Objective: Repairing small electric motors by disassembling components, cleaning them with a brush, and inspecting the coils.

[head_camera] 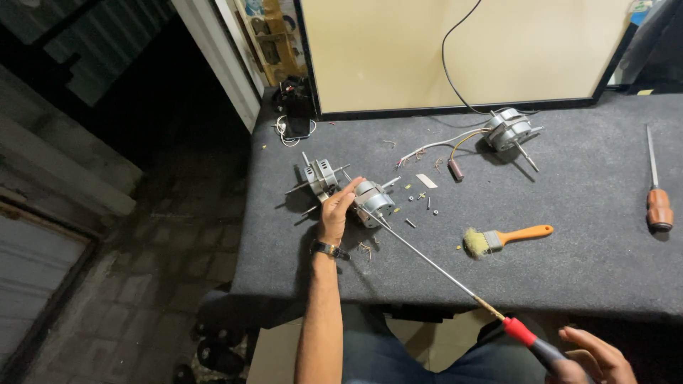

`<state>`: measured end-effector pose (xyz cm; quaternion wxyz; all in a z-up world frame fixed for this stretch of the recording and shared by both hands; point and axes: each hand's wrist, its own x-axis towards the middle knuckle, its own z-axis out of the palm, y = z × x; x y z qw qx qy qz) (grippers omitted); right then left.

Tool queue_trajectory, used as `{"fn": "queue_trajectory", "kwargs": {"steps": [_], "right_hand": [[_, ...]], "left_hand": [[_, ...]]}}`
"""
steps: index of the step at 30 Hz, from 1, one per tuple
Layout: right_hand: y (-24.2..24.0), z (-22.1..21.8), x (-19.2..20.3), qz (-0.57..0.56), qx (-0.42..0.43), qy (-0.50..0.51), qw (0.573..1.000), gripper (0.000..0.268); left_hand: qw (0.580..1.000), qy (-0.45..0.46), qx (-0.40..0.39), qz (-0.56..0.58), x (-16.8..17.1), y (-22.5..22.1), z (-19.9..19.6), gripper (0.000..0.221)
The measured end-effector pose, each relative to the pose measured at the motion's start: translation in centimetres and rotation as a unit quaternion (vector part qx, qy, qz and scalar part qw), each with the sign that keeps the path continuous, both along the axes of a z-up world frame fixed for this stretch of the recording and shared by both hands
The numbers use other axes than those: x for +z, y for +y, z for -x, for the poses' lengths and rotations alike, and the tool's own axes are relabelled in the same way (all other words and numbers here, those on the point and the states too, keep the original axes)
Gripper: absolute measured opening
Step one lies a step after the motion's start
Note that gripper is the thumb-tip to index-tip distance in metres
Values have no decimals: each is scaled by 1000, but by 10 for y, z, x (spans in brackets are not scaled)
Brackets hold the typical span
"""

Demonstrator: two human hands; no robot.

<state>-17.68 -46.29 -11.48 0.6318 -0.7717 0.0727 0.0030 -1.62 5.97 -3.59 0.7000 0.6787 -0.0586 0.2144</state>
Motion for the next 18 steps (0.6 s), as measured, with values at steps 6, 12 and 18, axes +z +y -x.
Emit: {"fn": "queue_trajectory", "kwargs": {"steps": [6,12,18], "right_hand": [[-8,-5,-60,185,120,-150,964,53],[26,31,-23,-115,206,-159,959,76],[-29,-25,-132,116,436,-289,844,59]], "left_hand": [[1000,6,23,-16,2,-2,2,39],[999,-2,38,-10,0,-2,0,38],[997,14,71,-8,4,-5,3,38]]}}
